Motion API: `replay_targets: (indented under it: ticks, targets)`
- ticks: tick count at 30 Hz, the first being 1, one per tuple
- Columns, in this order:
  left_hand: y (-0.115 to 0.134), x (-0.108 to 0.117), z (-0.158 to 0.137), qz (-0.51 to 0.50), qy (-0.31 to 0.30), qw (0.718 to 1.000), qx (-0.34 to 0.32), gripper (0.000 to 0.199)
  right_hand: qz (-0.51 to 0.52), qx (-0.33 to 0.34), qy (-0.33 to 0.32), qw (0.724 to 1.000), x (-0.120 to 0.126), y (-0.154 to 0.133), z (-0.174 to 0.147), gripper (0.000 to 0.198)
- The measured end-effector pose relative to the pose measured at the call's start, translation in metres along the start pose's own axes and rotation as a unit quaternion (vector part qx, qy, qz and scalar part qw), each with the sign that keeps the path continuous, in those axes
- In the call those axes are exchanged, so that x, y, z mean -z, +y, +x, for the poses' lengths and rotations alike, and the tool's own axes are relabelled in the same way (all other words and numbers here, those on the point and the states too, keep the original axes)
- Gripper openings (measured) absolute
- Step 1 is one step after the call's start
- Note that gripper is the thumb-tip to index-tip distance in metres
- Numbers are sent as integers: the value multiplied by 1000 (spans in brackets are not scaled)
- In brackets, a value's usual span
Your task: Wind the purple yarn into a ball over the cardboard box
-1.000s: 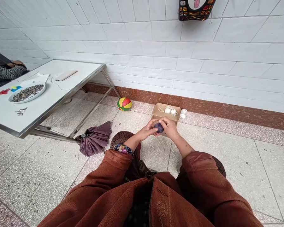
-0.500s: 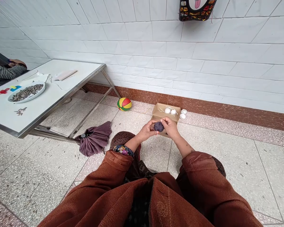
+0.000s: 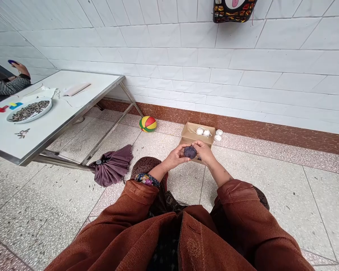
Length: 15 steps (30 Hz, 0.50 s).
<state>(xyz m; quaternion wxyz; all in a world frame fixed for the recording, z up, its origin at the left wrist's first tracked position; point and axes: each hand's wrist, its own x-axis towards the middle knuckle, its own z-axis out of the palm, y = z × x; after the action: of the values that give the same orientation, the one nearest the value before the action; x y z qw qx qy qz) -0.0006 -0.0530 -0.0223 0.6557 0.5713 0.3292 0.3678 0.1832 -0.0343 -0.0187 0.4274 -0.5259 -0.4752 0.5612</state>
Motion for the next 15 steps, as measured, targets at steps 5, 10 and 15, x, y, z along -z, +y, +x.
replay_targets:
  ticks: [5,10,15]
  targets:
    - [7,1,-2,-45,-15,999,24,75,-7,-28,-34,999,-1,5,0,44]
    - [9,6,1,-83,120,989,9,67,-153,68,-81,983,-4,9,-6,35]
    - [4,10,4,-80,192,977,49,59,-302,251,-158,906,-6,6,-18,25]
